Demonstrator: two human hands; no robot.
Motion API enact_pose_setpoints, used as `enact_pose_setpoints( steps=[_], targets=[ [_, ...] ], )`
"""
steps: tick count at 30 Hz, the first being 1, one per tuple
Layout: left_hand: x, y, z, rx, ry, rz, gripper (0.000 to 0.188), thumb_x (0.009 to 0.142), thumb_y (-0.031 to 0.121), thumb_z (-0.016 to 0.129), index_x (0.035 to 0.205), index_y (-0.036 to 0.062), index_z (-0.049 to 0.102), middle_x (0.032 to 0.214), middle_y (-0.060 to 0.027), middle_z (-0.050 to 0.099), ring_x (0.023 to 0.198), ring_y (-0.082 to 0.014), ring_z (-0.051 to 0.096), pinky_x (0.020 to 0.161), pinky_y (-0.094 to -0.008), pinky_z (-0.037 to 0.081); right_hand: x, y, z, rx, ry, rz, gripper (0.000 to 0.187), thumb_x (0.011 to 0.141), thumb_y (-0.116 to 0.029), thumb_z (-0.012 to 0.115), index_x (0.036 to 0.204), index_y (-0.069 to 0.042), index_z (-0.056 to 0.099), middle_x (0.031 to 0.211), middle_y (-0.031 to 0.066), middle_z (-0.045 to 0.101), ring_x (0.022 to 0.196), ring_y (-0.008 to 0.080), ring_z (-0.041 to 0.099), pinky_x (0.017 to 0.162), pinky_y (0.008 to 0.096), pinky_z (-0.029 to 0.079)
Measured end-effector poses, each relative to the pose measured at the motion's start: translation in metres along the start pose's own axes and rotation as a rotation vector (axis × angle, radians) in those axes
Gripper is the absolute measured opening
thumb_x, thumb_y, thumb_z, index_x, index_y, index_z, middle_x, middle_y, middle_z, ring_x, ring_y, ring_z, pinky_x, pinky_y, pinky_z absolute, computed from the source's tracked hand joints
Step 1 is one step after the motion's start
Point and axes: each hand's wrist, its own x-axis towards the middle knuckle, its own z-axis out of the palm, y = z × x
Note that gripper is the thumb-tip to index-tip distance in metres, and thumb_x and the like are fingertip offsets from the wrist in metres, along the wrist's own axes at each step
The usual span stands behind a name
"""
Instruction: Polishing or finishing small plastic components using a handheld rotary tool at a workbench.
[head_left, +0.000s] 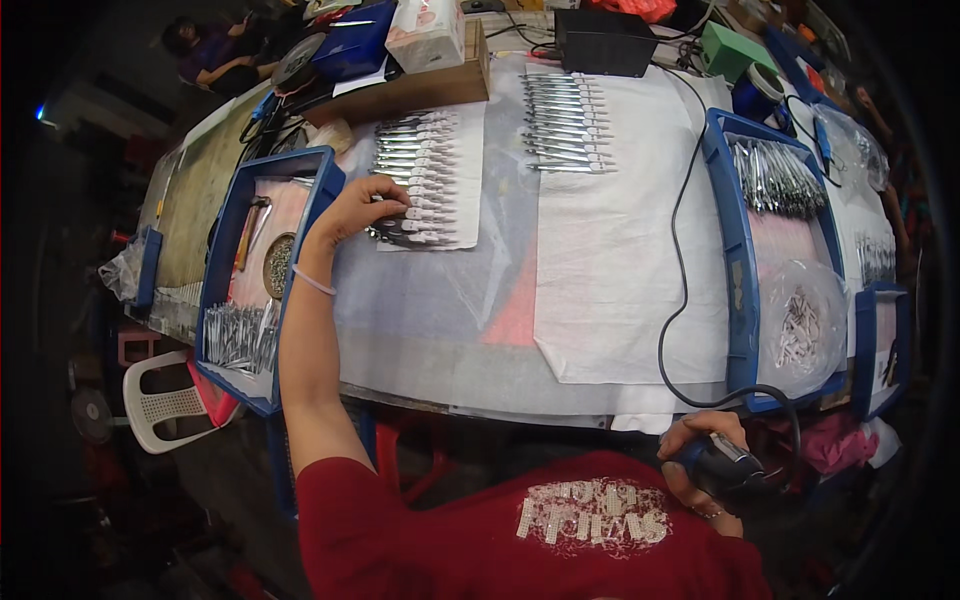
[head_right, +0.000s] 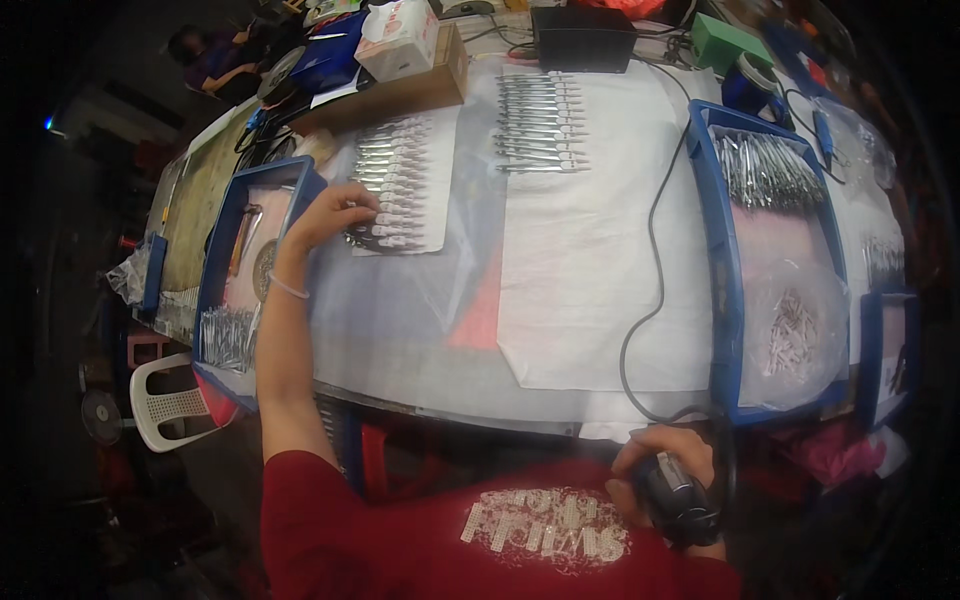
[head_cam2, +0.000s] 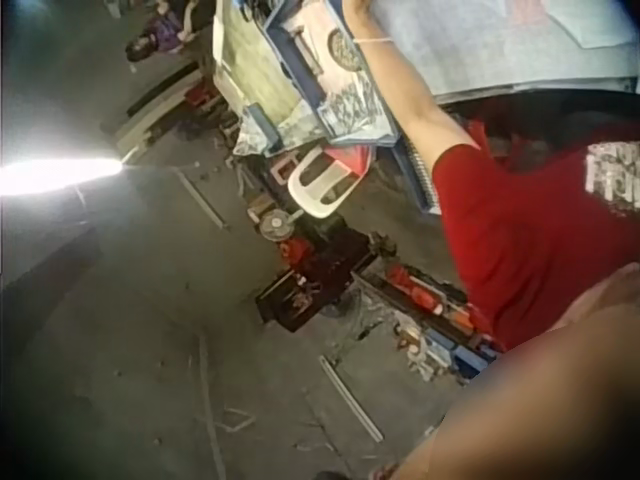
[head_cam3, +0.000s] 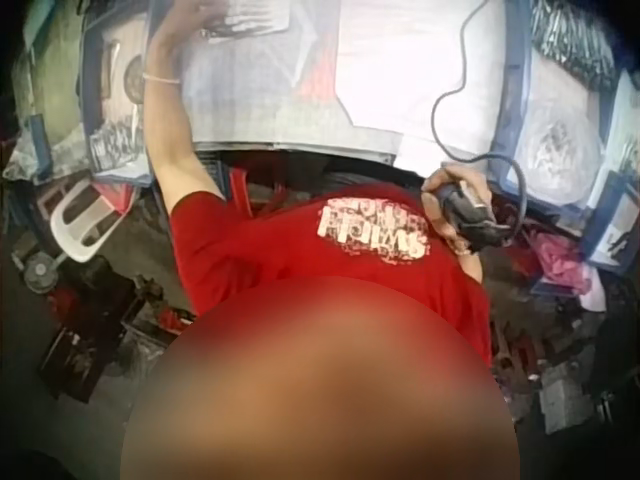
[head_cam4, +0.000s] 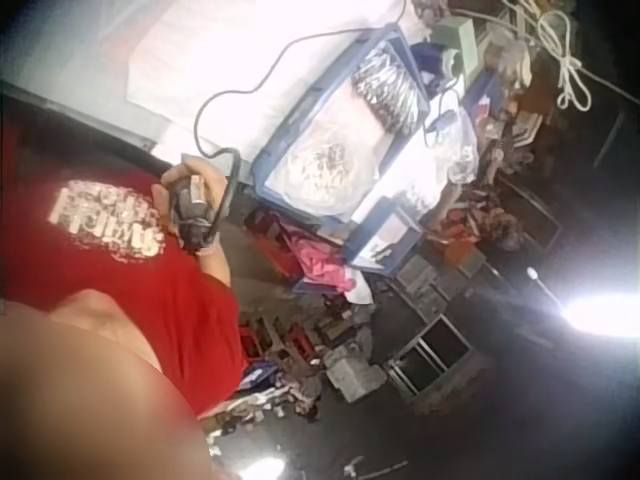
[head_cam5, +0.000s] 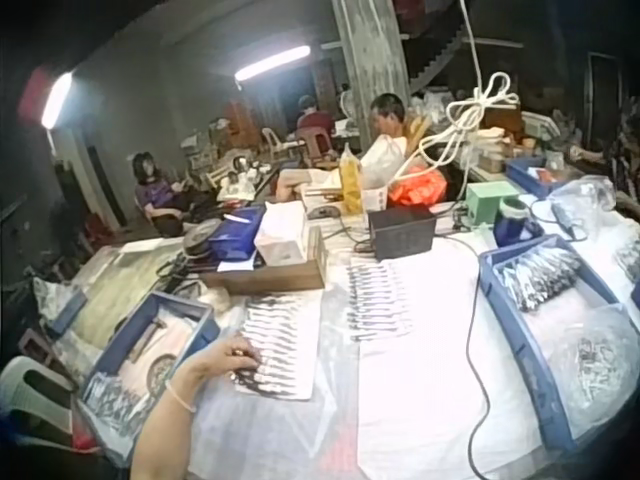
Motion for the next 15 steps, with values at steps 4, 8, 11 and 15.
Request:
enact_pose_setpoints(
  steps=[4,8,11,15],
  targets=[
    [-0.002,-0.004,-0.001,0.078,0.010,0.122,0.011,0.083,-0.001,0.063,0.093,0.0013,0.067,0.092,-0.0016,0.061,0.087,-0.0094,0.058,0.074,-0.0226,0.048,0.001,0.014,-0.002,-0.066,-0.116,-0.117,0.049,0.072,-0.003,0.068,0.114,-0.006,0.043,0.081,0.0085,0.060,0.073,0.0171,0.060,0.069,0.0311,0.050],
    [-0.003,0.003,0.002,0.126,0.088,0.140,0.012,0.083,0.003,0.064,0.095,0.0017,0.068,0.092,-0.0040,0.062,0.089,-0.0134,0.058,0.078,-0.0245,0.046,0.000,0.015,-0.003,-0.105,-0.100,-0.085,0.048,0.072,-0.004,0.069,0.114,-0.006,0.044,0.081,0.0087,0.060,0.072,0.0168,0.060,0.068,0.0308,0.050],
    [0.002,0.025,0.015,0.169,0.234,0.268,0.012,0.084,0.004,0.064,0.095,0.0016,0.069,0.090,-0.0062,0.064,0.088,-0.0169,0.059,0.081,-0.0264,0.045,-0.002,0.005,-0.006,-0.056,-0.097,-0.038,0.047,0.076,-0.008,0.071,0.114,-0.007,0.045,0.084,0.0089,0.061,0.078,0.0176,0.060,0.074,0.0323,0.049],
    [0.029,0.075,0.051,0.202,0.185,0.395,0.011,0.085,0.005,0.063,0.094,0.0012,0.067,0.088,-0.0077,0.064,0.084,-0.0196,0.060,0.075,-0.0294,0.046,0.001,-0.002,-0.009,0.025,-0.111,0.049,0.045,0.079,-0.011,0.072,0.114,-0.007,0.045,0.087,0.0089,0.062,0.084,0.0187,0.060,0.079,0.0344,0.048]
  ],
)
